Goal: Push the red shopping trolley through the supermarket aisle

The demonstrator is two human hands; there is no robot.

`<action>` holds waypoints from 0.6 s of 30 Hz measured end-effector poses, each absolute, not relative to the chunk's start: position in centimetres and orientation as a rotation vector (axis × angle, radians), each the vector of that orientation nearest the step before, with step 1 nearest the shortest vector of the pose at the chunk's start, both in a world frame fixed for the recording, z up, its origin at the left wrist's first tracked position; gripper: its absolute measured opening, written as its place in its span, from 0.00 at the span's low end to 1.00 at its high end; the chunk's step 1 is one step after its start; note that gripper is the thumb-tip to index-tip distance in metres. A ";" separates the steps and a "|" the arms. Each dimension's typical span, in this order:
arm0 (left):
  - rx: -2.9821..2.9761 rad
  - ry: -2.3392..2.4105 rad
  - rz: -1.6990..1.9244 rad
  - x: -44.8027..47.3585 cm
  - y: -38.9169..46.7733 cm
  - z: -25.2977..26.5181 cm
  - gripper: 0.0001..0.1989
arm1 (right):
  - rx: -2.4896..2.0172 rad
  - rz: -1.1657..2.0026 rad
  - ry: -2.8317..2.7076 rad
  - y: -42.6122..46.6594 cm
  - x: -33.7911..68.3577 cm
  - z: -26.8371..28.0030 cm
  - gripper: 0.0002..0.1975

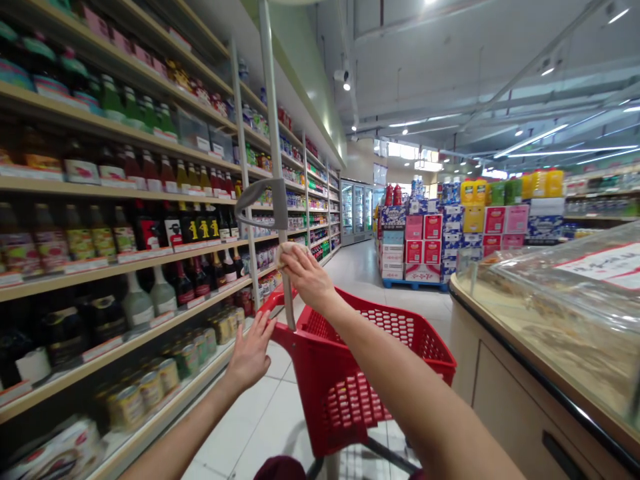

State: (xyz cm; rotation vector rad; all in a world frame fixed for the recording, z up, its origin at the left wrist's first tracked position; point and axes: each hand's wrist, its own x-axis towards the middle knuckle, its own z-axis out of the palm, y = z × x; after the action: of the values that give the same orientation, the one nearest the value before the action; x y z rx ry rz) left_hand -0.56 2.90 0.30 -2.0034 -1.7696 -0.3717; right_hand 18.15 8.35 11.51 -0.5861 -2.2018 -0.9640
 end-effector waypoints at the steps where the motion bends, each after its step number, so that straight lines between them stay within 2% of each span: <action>1: -2.001 -1.772 -0.371 -0.5 2.9 0.4 0.38 | -0.576 -0.957 -2.210 8.3 18.1 11.1 0.22; 6: -2.004 -1.815 -0.323 -0.3 2.8 0.7 0.38 | -0.347 -0.977 -2.478 7.7 19.0 5.9 0.18; 13: -1.985 -1.774 -0.320 -0.2 2.8 0.6 0.38 | -0.644 -0.777 -2.105 8.3 17.3 11.4 0.18; 15: -1.984 -1.772 -0.315 -0.1 2.8 0.6 0.38 | -0.628 -0.748 -2.151 8.0 16.8 9.0 0.18; 18: -1.984 -1.793 -0.320 -0.1 2.8 0.6 0.37 | -0.647 -0.720 -2.241 6.3 16.6 -0.2 0.17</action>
State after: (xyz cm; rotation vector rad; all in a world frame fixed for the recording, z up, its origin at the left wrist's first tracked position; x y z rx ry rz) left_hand -0.07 2.78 0.63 -1.9836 -1.7932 -0.3197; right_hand 16.56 6.34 -0.19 -0.6468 -2.2409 -0.7195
